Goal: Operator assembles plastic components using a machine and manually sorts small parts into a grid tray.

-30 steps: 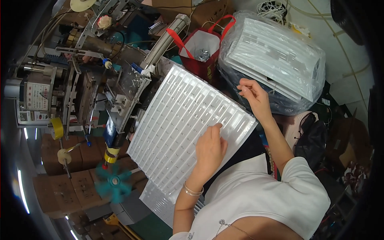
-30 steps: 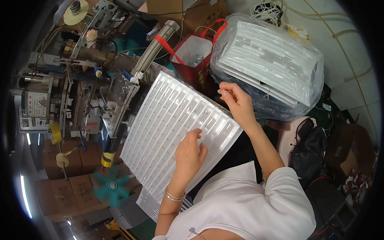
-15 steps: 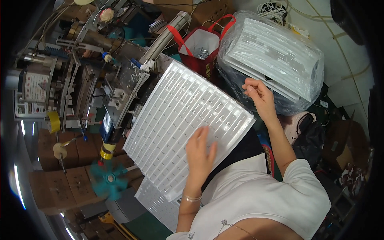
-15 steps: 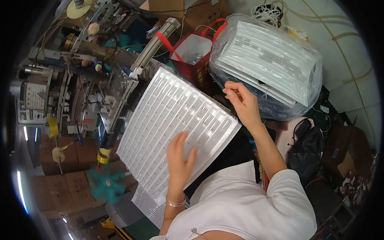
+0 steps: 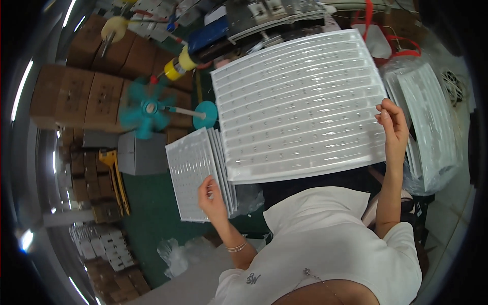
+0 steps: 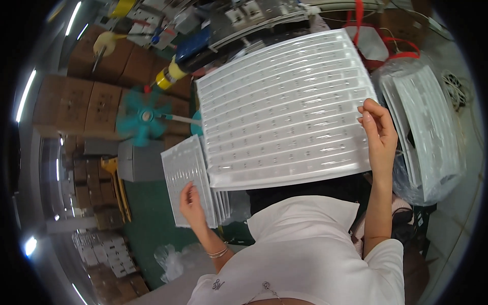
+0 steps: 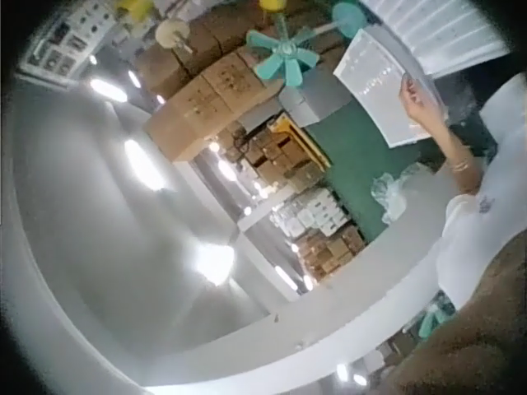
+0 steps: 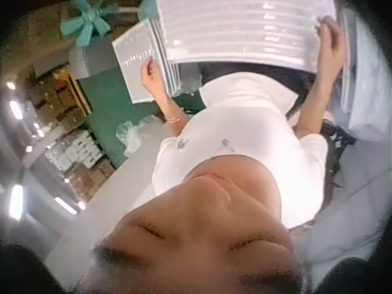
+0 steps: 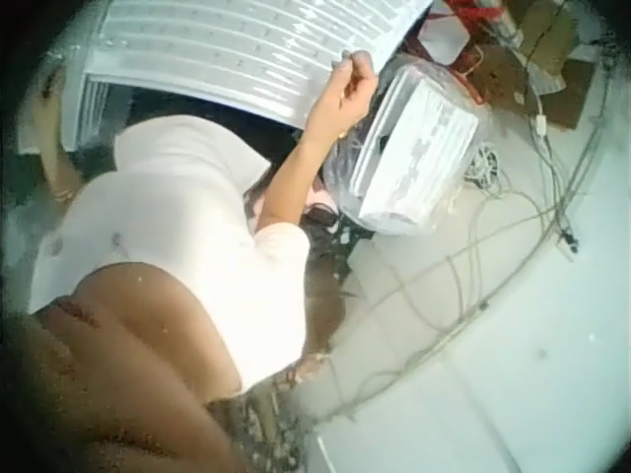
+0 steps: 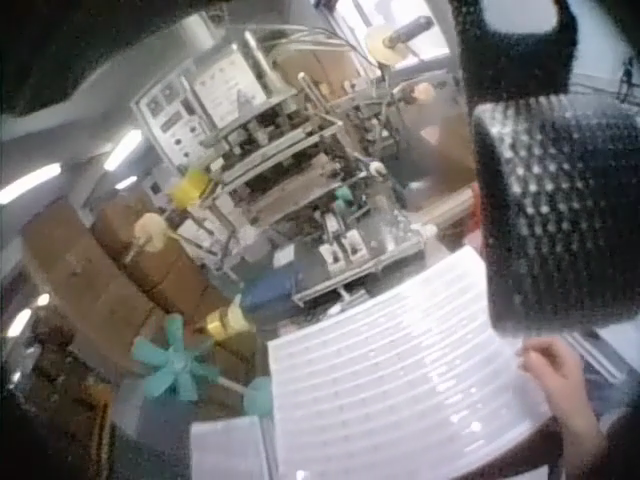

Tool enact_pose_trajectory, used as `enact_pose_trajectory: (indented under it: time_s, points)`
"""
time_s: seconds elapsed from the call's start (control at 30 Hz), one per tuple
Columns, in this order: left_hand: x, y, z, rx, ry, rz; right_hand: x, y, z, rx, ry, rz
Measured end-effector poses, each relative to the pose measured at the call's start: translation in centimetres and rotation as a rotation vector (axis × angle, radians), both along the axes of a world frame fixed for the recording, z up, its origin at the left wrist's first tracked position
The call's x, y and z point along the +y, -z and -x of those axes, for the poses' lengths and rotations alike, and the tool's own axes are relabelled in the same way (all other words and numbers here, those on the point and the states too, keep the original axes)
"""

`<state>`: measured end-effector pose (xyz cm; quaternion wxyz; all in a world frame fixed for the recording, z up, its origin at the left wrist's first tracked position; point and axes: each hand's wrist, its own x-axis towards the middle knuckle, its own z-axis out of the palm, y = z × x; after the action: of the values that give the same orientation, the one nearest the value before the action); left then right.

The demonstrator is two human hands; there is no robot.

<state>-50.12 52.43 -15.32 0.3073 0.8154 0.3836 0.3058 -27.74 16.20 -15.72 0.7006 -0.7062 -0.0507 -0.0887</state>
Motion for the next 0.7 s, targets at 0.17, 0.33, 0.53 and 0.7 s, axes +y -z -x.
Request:
enact_pose_trajectory:
  time_s: [0.17,0.33,0.53,0.7]
  points:
    - [-2.6,1.0,-1.2,0.191,0.206,-0.035,3.9,-0.7,0.9,0.057,-0.173,-0.021]
    - [-2.3,1.2,-3.2,0.260,0.196,-0.206,6.0,-0.8,1.1,0.120,-0.267,0.012]
    - [-1.7,1.6,-3.8,0.415,0.308,-0.401,8.1,-0.8,1.1,0.024,-0.338,0.162]
    - [-1.9,1.6,-4.4,0.485,0.340,-0.529,13.6,-1.1,4.0,-0.468,-0.648,0.519]
